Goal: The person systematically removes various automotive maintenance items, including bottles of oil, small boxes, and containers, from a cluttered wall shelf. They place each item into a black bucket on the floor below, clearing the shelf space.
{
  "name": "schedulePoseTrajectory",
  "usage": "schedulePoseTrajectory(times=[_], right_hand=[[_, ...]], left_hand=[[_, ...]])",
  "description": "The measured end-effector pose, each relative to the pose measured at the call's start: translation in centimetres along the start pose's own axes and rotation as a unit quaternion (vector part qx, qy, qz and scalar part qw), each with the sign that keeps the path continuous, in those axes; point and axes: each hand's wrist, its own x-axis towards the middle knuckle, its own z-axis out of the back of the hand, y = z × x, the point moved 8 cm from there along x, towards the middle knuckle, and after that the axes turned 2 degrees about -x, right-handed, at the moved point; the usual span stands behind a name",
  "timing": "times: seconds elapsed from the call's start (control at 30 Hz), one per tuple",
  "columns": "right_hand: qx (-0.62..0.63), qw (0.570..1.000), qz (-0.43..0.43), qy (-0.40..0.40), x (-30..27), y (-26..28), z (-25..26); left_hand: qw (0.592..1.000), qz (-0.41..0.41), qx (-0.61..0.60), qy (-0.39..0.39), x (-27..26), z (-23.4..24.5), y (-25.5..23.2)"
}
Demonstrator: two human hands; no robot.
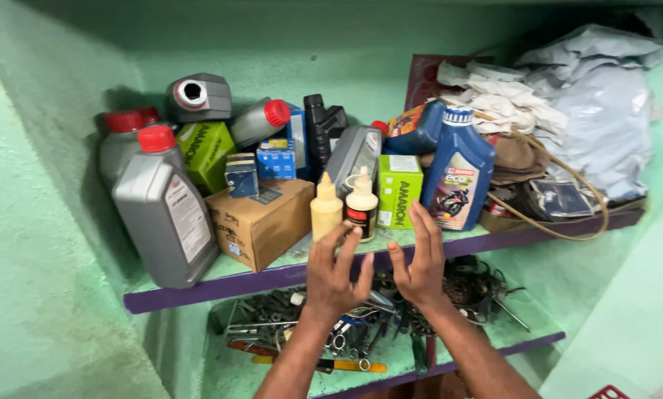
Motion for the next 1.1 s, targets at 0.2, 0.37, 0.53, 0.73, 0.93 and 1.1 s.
schedulePoseTrajectory(times=[0.2,0.37,0.53,0.73,0.93,1.1], right_hand=[[0.050,0.997,-0.055,0.032,-0.9,-1.4,1.1],[0.044,0.997,-0.062,0.017,-0.4,-3.3,3.6],[0.070,0.989,-0.132,-0.021,1.0,-7.6,6.9],[0.098,0.978,-0.185,0.015,1.2,-12.9,7.7],[0.177,0.961,-0.202,0.065,0.9,-15.5,6.5],[0.175,0.960,-0.202,0.084,0.7,-16.1,6.0]], left_hand=[[0.983,0.098,-0.142,0.069,-1.0,-2.5,-2.1],[0.947,0.202,-0.234,0.086,0.2,-6.2,-3.1],[0.937,0.232,-0.252,0.069,2.4,-10.4,-4.3],[0.944,0.270,-0.160,0.097,4.0,-14.0,-4.1],[0.929,0.324,-0.122,0.129,4.7,-16.0,-3.9],[0.937,0.316,-0.110,0.099,3.8,-16.7,-4.2]])
